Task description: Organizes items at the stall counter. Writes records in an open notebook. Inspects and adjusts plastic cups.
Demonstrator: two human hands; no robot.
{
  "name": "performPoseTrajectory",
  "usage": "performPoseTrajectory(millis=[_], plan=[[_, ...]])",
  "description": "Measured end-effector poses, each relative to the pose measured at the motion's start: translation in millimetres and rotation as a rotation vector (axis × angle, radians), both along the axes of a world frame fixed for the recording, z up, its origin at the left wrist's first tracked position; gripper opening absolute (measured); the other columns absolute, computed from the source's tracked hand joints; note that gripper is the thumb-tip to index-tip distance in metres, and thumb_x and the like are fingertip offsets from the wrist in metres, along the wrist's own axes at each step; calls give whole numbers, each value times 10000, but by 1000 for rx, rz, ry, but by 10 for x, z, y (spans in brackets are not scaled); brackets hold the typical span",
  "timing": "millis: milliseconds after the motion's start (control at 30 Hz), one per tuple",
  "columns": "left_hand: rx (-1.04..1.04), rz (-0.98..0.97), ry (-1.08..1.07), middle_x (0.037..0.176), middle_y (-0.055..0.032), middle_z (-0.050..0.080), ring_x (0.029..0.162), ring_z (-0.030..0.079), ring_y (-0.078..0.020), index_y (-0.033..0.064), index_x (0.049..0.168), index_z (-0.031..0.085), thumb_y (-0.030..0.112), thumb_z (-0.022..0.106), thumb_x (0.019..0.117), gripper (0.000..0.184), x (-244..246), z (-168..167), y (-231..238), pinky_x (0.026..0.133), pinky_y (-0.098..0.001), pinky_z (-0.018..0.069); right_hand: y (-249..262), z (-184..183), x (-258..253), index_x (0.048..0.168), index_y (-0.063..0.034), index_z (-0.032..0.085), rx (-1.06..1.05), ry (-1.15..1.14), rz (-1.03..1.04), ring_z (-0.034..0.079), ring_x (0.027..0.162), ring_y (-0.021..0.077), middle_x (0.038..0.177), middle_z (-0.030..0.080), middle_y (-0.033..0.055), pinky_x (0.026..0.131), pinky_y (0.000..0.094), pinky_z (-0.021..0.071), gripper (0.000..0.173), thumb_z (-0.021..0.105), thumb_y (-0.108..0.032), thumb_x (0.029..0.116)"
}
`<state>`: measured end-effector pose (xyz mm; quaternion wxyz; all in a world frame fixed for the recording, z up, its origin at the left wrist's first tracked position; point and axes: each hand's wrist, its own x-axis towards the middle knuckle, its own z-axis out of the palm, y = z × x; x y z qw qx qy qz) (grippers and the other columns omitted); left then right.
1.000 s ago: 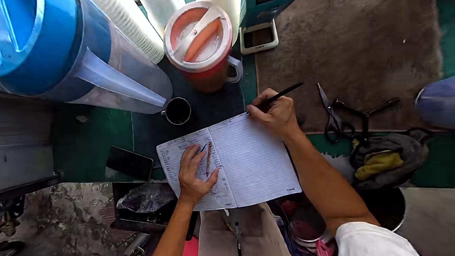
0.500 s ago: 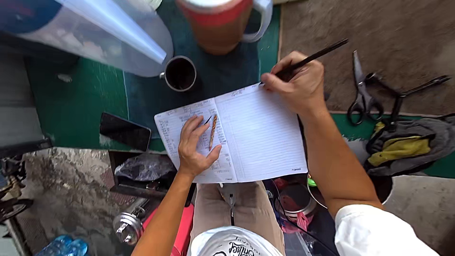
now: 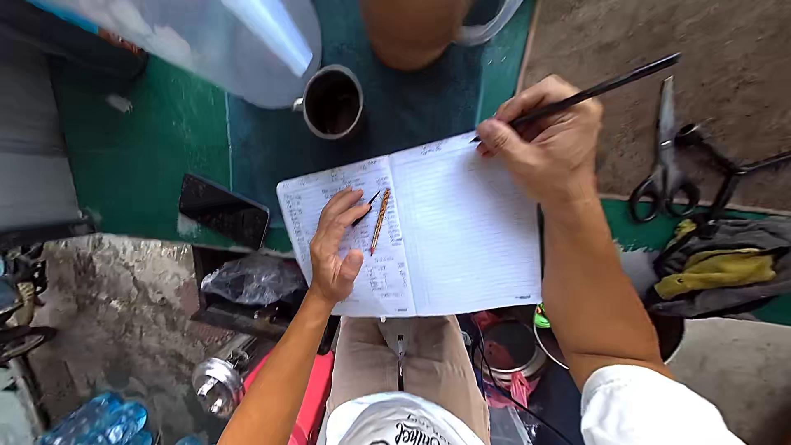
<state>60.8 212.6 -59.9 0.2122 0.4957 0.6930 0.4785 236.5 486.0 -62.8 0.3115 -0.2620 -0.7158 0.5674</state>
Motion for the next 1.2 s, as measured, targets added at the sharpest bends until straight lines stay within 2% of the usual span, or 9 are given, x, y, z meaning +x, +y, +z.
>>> performPoseTrajectory(millis=[133, 267, 500, 700, 900, 1100, 1200], plan=[[5, 25, 24, 1458, -170, 570, 1449, 432, -362, 41, 1278, 669, 705, 323, 1001, 798, 11, -72, 2, 1202, -548, 371, 31, -37, 8, 960, -52, 618, -56, -57, -51, 687, 646, 120, 796, 699, 23, 594, 299, 615, 185, 771, -137, 900], [4, 38, 36, 1441, -176, 581, 1440, 444, -357, 43, 1254, 682, 720, 334, 991, 805, 15, -77, -3, 1185, -528, 395, 3, -45, -8, 954, -63, 621, -55, -87, -74, 698, 647, 103, 792, 713, 10, 598, 268, 619, 152, 761, -100, 908], [4, 37, 36, 1431, -167, 596, 1439, 447, -360, 53, 1256, 687, 727, 348, 986, 801, 15, -86, -7, 1193, -530, 384, -6, -44, -14, 939, -59, 641, -21, -89, -61, 710, 668, 102, 804, 723, 15, 618, 274, 630, 153, 779, -105, 894], [5, 38, 40, 1416, -175, 605, 1430, 458, -359, 49, 1253, 687, 733, 350, 981, 809, 16, -85, -3, 1185, -522, 395, 8, -56, -19, 913, -68, 657, 42, -131, -35, 669, 651, 64, 783, 700, 5, 597, 231, 582, 143, 783, -134, 891], [-3, 38, 51, 1399, -175, 615, 1412, 478, -351, 52, 1259, 684, 733, 359, 977, 805, 17, -75, 4, 1180, -512, 398, 4, -56, -17, 921, -69, 665, 6, -116, -64, 686, 645, 69, 763, 712, -1, 607, 239, 601, 155, 795, -149, 891], [0, 33, 73, 1399, -192, 611, 1416, 475, -357, 46, 1256, 676, 730, 357, 976, 804, 13, -58, 17, 1190, -511, 388, 31, -34, -13, 894, -90, 676, 51, -164, -45, 662, 624, 47, 738, 695, -15, 576, 220, 573, 137, 791, -164, 881], [7, 28, 76, 1401, -201, 608, 1421, 470, -358, 38, 1255, 674, 733, 350, 978, 816, 11, -41, 31, 1204, -505, 367, 3, 24, -3, 904, -127, 655, 48, -216, -56, 634, 571, 52, 702, 674, -29, 515, 221, 542, 134, 776, -185, 904]])
